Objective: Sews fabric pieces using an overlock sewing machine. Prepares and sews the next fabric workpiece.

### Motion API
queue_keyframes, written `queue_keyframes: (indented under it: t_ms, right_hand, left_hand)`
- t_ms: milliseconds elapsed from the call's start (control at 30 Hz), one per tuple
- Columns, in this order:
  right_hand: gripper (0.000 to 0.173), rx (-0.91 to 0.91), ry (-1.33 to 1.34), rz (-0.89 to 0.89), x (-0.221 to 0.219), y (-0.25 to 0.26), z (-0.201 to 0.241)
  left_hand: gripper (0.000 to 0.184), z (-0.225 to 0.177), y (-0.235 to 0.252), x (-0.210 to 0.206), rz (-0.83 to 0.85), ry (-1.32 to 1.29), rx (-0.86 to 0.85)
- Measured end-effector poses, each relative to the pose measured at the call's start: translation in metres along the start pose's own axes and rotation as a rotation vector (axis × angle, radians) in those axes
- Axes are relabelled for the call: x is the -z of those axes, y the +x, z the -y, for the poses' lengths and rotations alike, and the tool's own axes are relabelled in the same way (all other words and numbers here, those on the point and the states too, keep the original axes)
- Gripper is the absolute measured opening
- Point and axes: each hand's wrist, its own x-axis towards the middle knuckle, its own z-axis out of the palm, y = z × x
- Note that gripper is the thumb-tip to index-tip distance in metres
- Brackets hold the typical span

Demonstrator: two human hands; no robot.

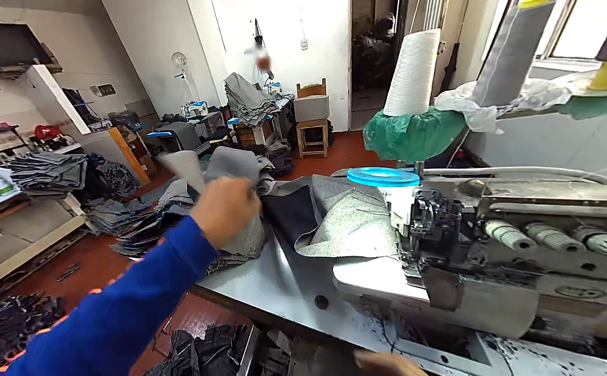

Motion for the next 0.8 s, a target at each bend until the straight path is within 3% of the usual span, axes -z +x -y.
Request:
queue_keyframes:
  t_ms: [100, 133, 167, 200, 233, 267, 300, 367, 533, 667, 733, 800]
  right_hand:
    - [0.095, -0.097, 0.381, 0.01, -0.029, 0.038, 0.011]
    - [0.094, -0.167, 0.51, -0.078, -0.04, 0.048, 0.02]
    - [0.073, -0.26, 0.633, -0.217, -0.048, 0.055, 0.03]
    - [0.038, -0.406, 0.73, -0.392, -0.053, 0.062, 0.041]
    - [0.015, -0.514, 0.768, -0.532, -0.055, 0.068, 0.042]
    - [0.015, -0.562, 0.771, -0.642, -0.055, 0.071, 0.039]
    - [0.019, -0.57, 0.787, -0.732, -0.054, 0.073, 0.034]
    - [0.024, -0.568, 0.911, -0.819, -0.047, 0.075, 0.03]
    - [0.044, -0.499, 1.195, -0.613, -0.023, 0.052, 0.002]
    - [0.023, -0.591, 0.934, -0.838, -0.049, 0.078, 0.018]
    - [0.026, -0.536, 0.861, -0.895, -0.076, 0.082, 0.018]
    - [0.031, -0.564, 0.841, -0.817, -0.094, 0.07, 0.019]
  left_hand:
    - [0.028, -0.086, -0.037, -0.025, 0.237, -0.141, -0.128]
    - [0.029, -0.108, -0.042, -0.037, 0.266, -0.218, -0.166]
    - [0.03, -0.126, -0.047, -0.051, 0.248, -0.299, -0.204]
    - [0.03, -0.141, -0.052, -0.065, 0.187, -0.362, -0.243]
    - [0.029, -0.15, -0.056, -0.08, 0.075, -0.399, -0.299]
    - [0.027, -0.155, -0.058, -0.094, -0.023, -0.404, -0.358]
    - [0.027, -0.153, -0.058, -0.104, -0.041, -0.397, -0.409]
    - [0.031, -0.135, -0.048, -0.112, 0.101, -0.395, -0.519]
    - [0.035, -0.091, -0.016, -0.093, 0.25, -0.203, -0.824]
    - [0.045, -0.105, 0.01, -0.085, 0.373, -0.153, -0.901]
    - [0.044, -0.107, 0.023, -0.093, 0.359, -0.183, -0.989]
    - [0.048, -0.098, 0.025, -0.102, 0.357, -0.188, -1.028]
